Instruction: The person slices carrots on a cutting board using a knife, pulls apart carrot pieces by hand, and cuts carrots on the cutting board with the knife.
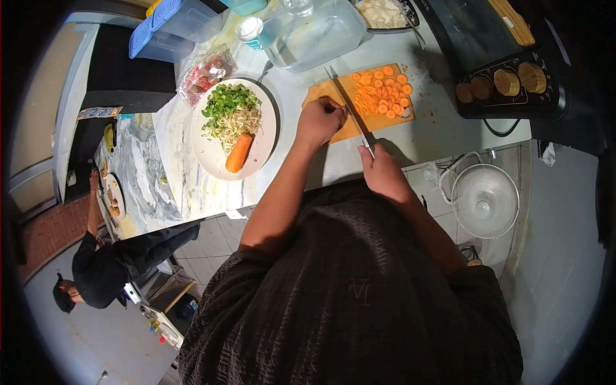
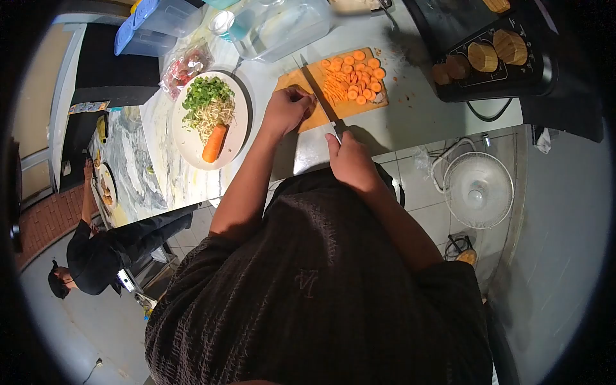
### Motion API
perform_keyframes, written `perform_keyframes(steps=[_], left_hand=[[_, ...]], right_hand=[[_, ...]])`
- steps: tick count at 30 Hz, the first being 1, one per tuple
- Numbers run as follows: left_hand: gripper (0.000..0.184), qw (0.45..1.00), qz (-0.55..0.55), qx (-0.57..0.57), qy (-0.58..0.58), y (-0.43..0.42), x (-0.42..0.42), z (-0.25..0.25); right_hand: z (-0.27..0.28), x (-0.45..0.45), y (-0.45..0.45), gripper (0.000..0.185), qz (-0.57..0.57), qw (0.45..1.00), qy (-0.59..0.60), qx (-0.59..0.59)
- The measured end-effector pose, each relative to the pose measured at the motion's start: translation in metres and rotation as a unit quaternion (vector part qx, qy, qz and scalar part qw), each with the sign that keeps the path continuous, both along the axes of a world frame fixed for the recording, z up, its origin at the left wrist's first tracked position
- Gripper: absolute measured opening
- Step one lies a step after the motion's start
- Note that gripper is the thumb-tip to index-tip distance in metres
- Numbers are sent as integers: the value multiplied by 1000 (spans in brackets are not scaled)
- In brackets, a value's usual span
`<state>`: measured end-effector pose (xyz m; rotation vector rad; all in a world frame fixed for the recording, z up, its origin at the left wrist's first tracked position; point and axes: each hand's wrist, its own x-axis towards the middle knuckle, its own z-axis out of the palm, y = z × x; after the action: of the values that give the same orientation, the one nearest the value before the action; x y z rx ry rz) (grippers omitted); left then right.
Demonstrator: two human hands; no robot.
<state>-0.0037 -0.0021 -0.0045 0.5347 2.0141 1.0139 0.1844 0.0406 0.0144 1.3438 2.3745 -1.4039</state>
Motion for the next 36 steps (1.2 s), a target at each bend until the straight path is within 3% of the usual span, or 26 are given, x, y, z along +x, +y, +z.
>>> perform_keyframes(steps=[15, 17, 24, 32, 36], left_hand=[[27, 997, -25, -39, 63, 2, -2, 2], [26, 999, -22, -38, 10, 2, -3, 4], [22, 1000, -6, 16, 16, -1, 1, 6], [21, 990, 30, 72, -120, 5, 7, 20], [19, 991, -32, 92, -95, 2, 0, 7]], right_hand=[[2, -10, -3, 44, 12, 999, -29, 36], [1, -6, -2, 44, 18, 998, -28, 53], [3, 20, 4, 43, -14, 998, 3, 64], [25, 23, 21, 38, -11, 995, -13, 103], [26, 30, 31, 38, -19, 990, -25, 138]])
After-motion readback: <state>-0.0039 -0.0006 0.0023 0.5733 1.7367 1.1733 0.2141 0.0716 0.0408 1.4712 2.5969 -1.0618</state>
